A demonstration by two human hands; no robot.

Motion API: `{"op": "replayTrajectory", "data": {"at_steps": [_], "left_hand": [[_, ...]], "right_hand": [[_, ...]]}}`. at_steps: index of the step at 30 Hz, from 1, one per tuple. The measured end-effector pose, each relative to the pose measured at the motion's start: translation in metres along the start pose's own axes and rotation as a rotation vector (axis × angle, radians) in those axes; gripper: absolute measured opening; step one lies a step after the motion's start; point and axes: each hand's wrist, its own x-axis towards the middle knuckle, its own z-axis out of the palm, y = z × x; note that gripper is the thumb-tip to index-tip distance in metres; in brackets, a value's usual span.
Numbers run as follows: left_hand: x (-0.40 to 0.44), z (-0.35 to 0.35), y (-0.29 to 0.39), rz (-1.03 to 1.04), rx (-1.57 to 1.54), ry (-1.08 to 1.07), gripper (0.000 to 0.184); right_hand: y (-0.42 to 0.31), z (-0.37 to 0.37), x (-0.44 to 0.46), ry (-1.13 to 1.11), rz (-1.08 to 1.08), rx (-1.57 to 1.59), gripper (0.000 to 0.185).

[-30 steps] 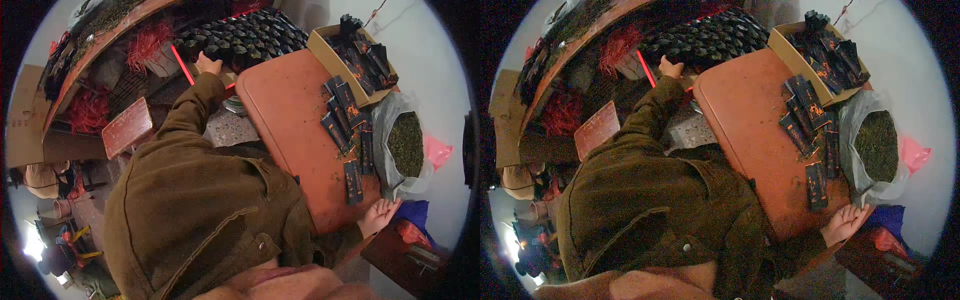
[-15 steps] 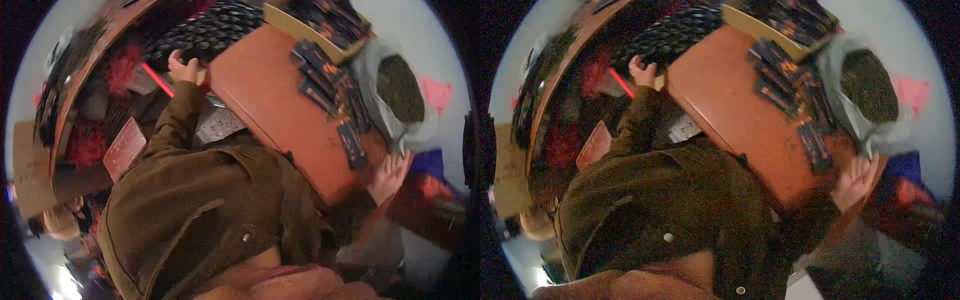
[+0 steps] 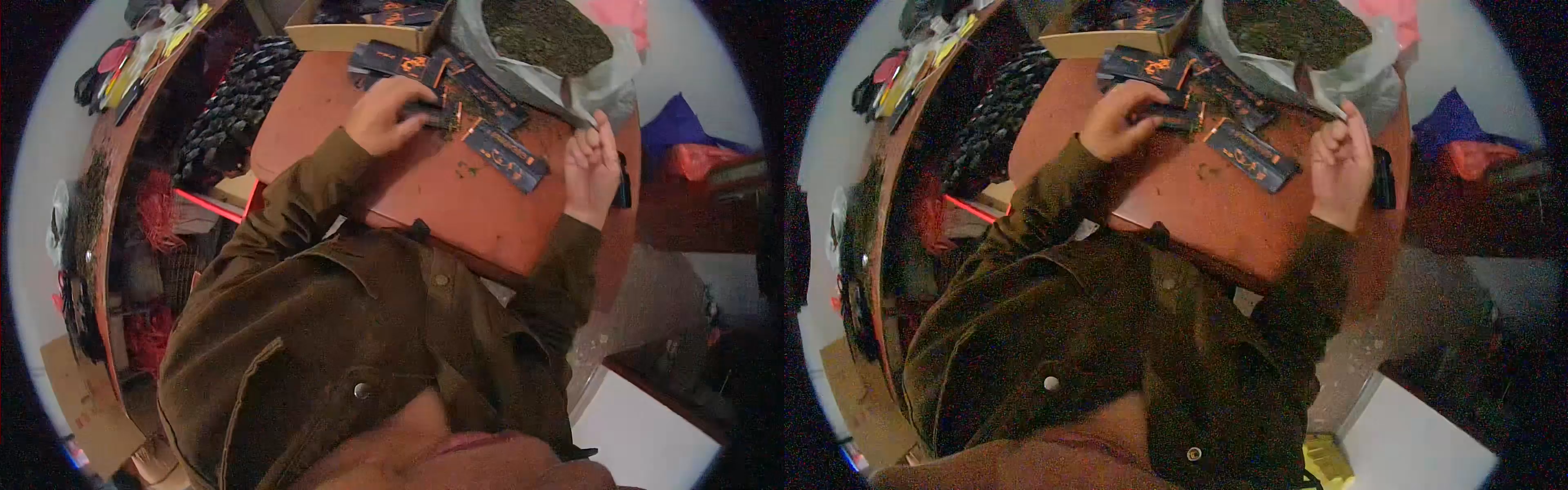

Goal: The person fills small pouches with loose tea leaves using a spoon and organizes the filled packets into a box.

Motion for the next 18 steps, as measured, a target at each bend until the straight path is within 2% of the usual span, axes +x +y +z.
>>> {"op": "replayTrajectory", "data": {"at_steps": [1, 3, 4, 7, 8, 11, 14, 18], "left_hand": [[0.007, 0.011, 0.008, 0.005, -0.066, -0.062, 0.029], [0.022, 0.030, 0.025, 0.180, -0.023, -0.120, 0.031], [0.030, 0.041, 0.029, 0.201, 0.030, -0.228, 0.042], [0.042, 0.063, 0.052, 0.251, 0.056, -0.297, 0.055], [0.045, 0.072, 0.054, 0.220, 0.103, -0.352, 0.065], [0.051, 0.084, 0.066, 0.165, 0.229, -0.431, 0.068], [0.053, 0.088, 0.065, 0.181, 0.245, -0.408, 0.068], [0.051, 0.081, 0.062, 0.115, 0.117, -0.422, 0.064]], "right_hand": [[0.001, 0.000, 0.001, -0.001, 0.005, -0.002, 0.025], [0.002, 0.003, -0.001, -0.008, -0.005, -0.028, 0.025], [0.003, 0.003, -0.001, -0.003, -0.011, -0.029, 0.026], [0.001, 0.000, 0.001, 0.020, -0.004, -0.008, 0.026], [0.001, -0.001, 0.001, 0.020, -0.001, 0.009, 0.027], [0.001, -0.001, 0.001, 0.055, -0.002, 0.021, 0.028], [0.001, -0.003, 0.003, 0.047, 0.008, 0.018, 0.028], [-0.002, 0.004, -0.002, 0.049, -0.008, 0.015, 0.028]]}}
